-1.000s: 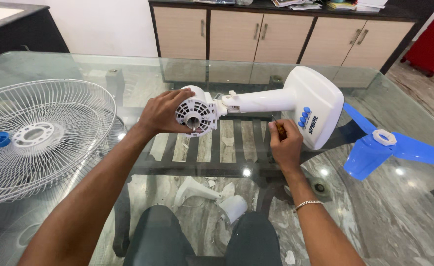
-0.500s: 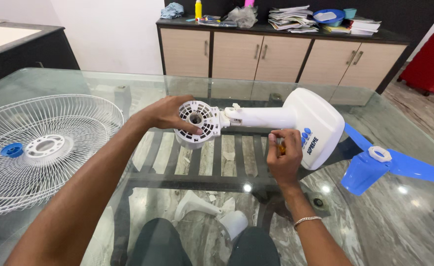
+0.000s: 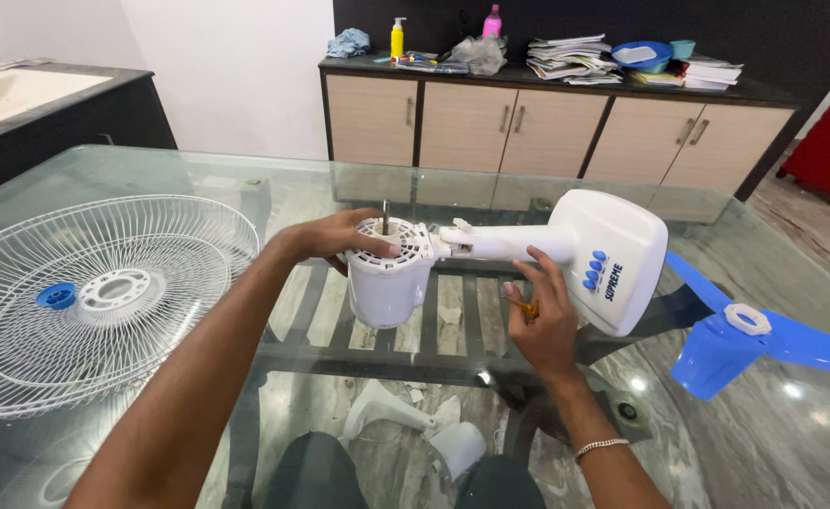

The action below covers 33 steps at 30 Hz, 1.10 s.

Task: The person disassembles a table fan by removing the front grill and then uses a screwdriver to loosen screws on the motor housing. The fan blades and rear grill are set aside on the table.

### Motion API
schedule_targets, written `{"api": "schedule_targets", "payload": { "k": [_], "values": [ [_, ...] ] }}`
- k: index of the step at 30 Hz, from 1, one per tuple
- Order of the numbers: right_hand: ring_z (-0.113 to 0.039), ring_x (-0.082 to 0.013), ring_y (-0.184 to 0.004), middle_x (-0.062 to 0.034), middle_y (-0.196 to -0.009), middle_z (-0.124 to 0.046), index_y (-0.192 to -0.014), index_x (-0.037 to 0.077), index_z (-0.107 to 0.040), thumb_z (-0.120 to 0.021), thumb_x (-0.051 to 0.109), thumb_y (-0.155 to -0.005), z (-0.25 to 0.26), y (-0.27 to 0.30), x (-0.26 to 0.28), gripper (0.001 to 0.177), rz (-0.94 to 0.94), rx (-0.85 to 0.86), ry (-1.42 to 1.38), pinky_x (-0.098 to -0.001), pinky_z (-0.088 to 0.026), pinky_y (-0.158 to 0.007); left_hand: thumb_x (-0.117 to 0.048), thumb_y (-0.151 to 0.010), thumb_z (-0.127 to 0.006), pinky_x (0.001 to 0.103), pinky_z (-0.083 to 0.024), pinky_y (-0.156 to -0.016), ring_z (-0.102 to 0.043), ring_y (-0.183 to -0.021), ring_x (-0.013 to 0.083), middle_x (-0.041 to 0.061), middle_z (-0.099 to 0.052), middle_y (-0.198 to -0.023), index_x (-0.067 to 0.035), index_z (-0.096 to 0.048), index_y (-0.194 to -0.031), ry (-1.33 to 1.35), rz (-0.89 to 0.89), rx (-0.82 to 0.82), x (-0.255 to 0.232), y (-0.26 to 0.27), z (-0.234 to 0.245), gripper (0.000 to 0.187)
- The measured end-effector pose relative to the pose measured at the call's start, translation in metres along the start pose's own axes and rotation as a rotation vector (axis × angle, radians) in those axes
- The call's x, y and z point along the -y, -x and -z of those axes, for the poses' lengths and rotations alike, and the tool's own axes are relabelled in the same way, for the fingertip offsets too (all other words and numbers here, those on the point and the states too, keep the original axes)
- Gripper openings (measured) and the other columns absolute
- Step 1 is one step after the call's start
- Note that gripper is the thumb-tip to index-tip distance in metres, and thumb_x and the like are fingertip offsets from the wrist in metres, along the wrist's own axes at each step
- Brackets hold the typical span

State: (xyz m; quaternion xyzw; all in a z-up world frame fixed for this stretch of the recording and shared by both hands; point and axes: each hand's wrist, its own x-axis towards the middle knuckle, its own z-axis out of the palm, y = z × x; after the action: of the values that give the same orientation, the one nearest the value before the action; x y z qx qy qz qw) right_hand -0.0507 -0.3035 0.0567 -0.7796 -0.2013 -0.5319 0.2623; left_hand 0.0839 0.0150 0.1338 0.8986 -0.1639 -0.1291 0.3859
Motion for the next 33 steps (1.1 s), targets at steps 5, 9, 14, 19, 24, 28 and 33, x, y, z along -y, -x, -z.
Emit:
{"api": "schedule_targets", "payload": {
  "k": [5,9,14,19,24,28,33],
  "values": [
    [-0.07,-0.0324,-0.104,-0.0116,-0.121,-0.064,-0.109,0.008,-0.07,-0.072,0.008,-0.092,-0.006,-0.001,0.005,0.018,-0.19,0.032,0.085,-0.0417,-0.057,-0.08,-0.071,-0.063,-0.075,0.065,-0.053,-0.099,-0.052,-0.134,0.049,0.034,-0.042,-0.151,-0.012,-0.027,-0.16,0.134,-0.098,-0.154,0.022,0.003,-0.019,0.123],
    [-0.068,-0.0329,-0.096,-0.0115,-0.111,-0.062,-0.11,0.006,-0.07,-0.073,0.007,-0.088,-0.01,-0.002,0.006,0.022,-0.218,0.079,0.097,-0.0442,-0.055,-0.079,-0.074,-0.081,-0.063,0.068,-0.042,-0.109,-0.045,-0.138,0.0537,0.036,-0.034,-0.158,-0.014,-0.023,-0.166,0.233,-0.204,-0.392,0.042,0.013,-0.049,0.111],
    [-0.066,-0.0264,-0.079,-0.0131,-0.107,-0.061,-0.117,0.003,-0.069,-0.071,0.006,-0.09,-0.018,-0.004,0.008,0.027,-0.362,0.189,-0.062,-0.039,-0.054,-0.067,-0.052,-0.068,-0.084,0.057,-0.048,-0.108,-0.053,-0.135,0.0441,0.031,-0.042,-0.153,-0.009,-0.017,-0.163,0.345,-0.546,-0.516,0.05,0.034,-0.081,0.124],
    [-0.065,-0.0254,-0.078,-0.0174,-0.113,-0.059,-0.115,0.002,-0.072,-0.07,0.0,-0.087,-0.021,-0.011,0.005,0.028,-0.293,0.156,0.01,-0.0366,-0.055,-0.067,-0.033,-0.064,-0.096,0.047,-0.053,-0.107,-0.064,-0.128,0.0319,0.023,-0.061,-0.141,-0.005,-0.024,-0.157,0.442,-0.648,-0.592,0.04,0.043,-0.101,0.121],
    [-0.066,-0.0228,-0.096,-0.0123,-0.123,-0.061,-0.124,0.009,-0.072,-0.072,-0.002,-0.091,-0.032,-0.024,0.0,0.035,-0.139,0.127,0.09,-0.0349,-0.058,-0.079,-0.031,-0.063,-0.097,0.04,-0.063,-0.096,-0.075,-0.114,0.0279,0.019,-0.072,-0.127,-0.002,-0.045,-0.141,0.473,-0.565,-0.582,0.036,0.047,-0.098,0.098],
    [-0.059,-0.0313,-0.124,-0.0084,-0.133,-0.061,-0.138,0.014,-0.065,-0.081,0.01,-0.083,-0.043,-0.032,0.002,0.058,0.051,0.182,0.32,-0.0387,-0.056,-0.09,-0.032,-0.062,-0.096,0.04,-0.065,-0.094,-0.075,-0.112,0.0268,0.019,-0.071,-0.126,-0.002,-0.044,-0.139,0.446,-0.546,-0.57,0.035,0.045,-0.092,0.098],
    [-0.05,-0.0355,-0.138,-0.012,-0.143,-0.058,-0.147,0.018,-0.052,-0.086,0.012,-0.064,-0.056,-0.048,-0.003,0.089,0.1,0.35,0.363,-0.0417,-0.054,-0.097,-0.034,-0.061,-0.097,0.044,-0.06,-0.1,-0.074,-0.115,0.0282,0.019,-0.072,-0.126,-0.002,-0.044,-0.141,0.367,-0.565,-0.575,0.04,0.044,-0.086,0.101]
  ]
}}
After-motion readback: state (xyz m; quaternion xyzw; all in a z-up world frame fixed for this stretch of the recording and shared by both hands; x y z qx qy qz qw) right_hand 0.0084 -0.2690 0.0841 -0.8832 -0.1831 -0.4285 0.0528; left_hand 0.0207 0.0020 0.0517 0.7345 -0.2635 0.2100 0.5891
